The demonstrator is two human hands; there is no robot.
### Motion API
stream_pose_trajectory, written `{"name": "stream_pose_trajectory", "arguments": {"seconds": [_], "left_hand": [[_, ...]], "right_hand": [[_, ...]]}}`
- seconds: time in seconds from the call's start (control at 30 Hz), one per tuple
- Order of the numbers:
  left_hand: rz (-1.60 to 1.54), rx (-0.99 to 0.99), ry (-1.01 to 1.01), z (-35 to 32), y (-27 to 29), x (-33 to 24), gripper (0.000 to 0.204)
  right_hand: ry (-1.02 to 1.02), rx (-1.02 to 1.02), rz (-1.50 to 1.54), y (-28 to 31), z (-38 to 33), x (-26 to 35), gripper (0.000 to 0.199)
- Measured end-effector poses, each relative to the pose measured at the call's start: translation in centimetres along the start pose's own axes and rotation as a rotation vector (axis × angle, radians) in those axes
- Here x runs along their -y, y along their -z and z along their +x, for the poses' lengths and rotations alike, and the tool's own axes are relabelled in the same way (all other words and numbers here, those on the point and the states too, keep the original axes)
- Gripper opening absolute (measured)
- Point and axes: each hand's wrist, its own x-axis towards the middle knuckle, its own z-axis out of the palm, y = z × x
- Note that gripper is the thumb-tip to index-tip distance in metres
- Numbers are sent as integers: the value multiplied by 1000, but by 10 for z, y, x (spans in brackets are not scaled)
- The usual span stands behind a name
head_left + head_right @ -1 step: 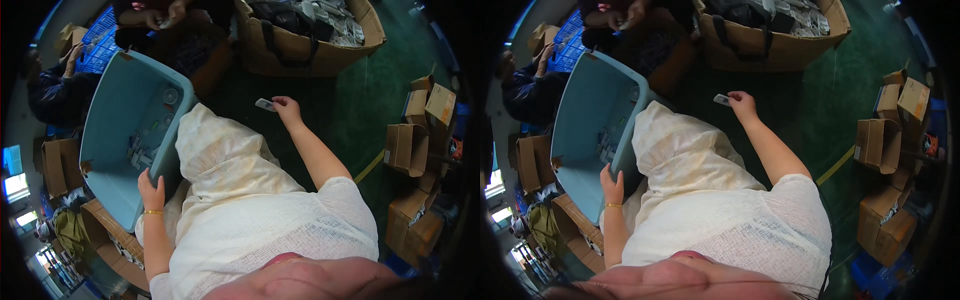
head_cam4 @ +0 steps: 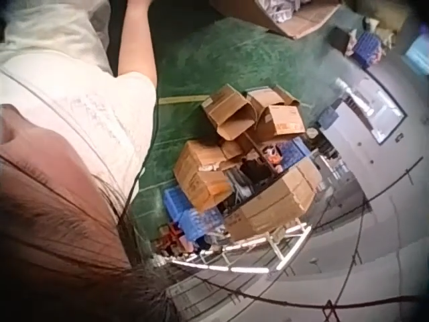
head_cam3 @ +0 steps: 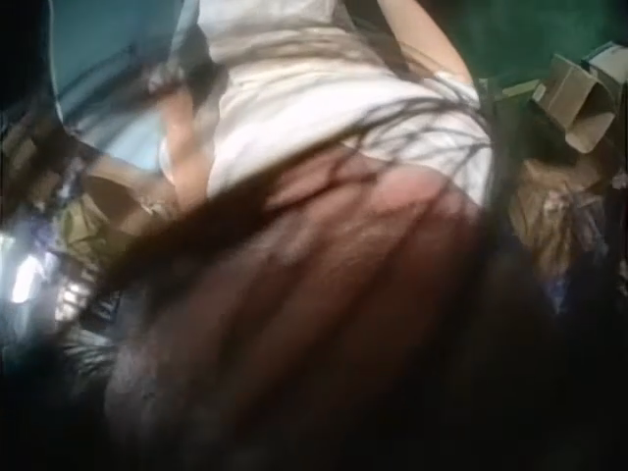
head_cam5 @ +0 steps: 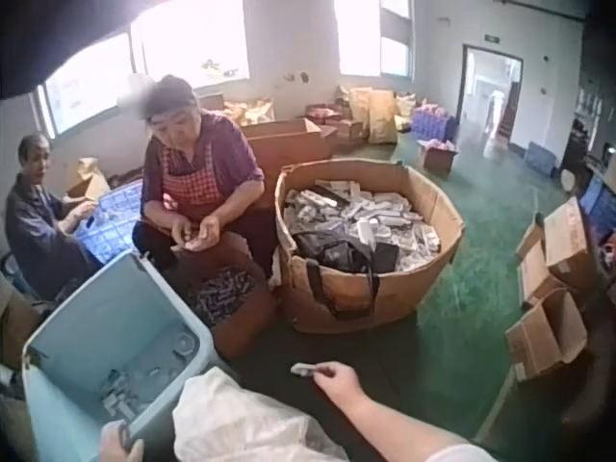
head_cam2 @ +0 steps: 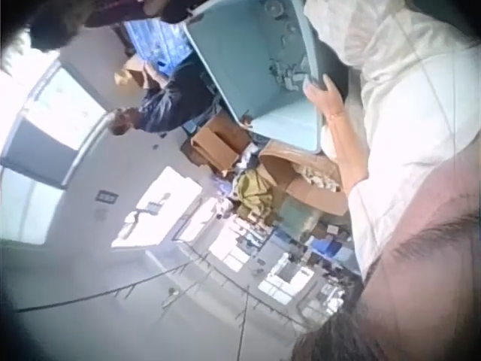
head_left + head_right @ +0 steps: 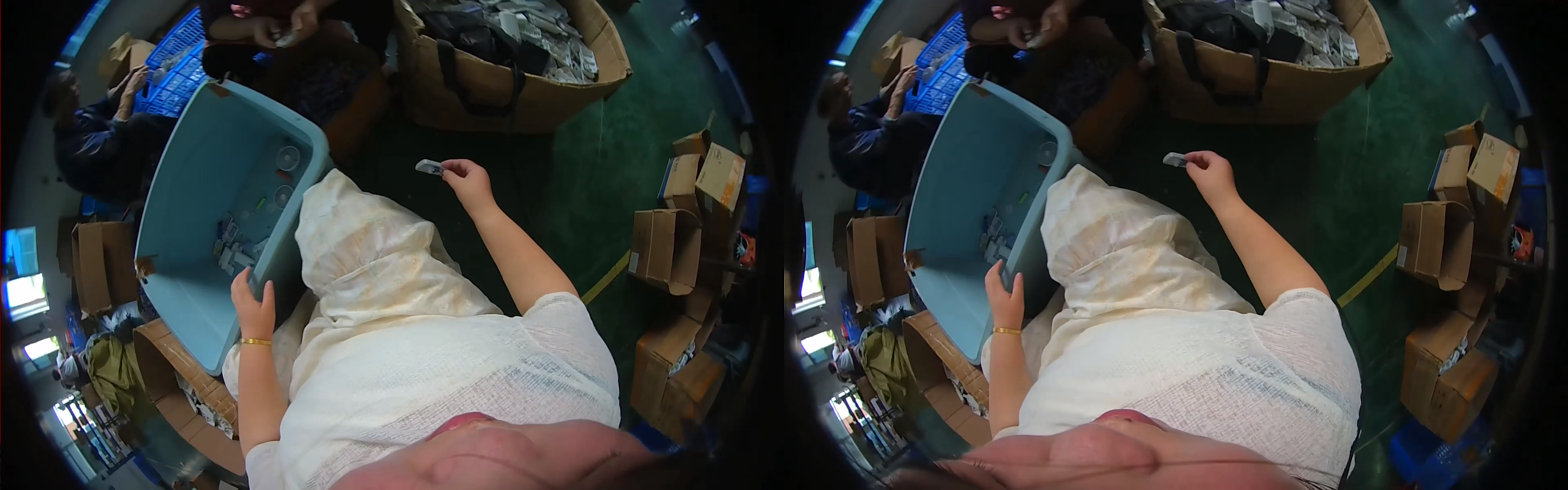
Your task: The person sorts small electronic components by hand, placing them into various plastic bins and cardboard boxes.
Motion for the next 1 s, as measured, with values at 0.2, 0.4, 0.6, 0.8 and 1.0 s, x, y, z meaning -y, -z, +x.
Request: {"name": "stream_pose_trajectory", "arguments": {"seconds": [0.2,0.4,0.6,0.8,1.0], "left_hand": [[-738,-107,73,-17,0,-31,38],[-1647,176,512,-32,18,-51,44],[-2111,754,511,-57,35,-21,67],[-2048,701,526,-72,23,-8,50],[-1817,531,801,-66,28,-18,38]], "right_hand": [[372,414,92,-58,-72,133,14],[291,968,223,-117,-138,197,16],[291,1390,44,-176,-176,196,16],[-89,1329,154,-208,-176,164,15],[-343,1115,335,-212,-149,134,15]]}}
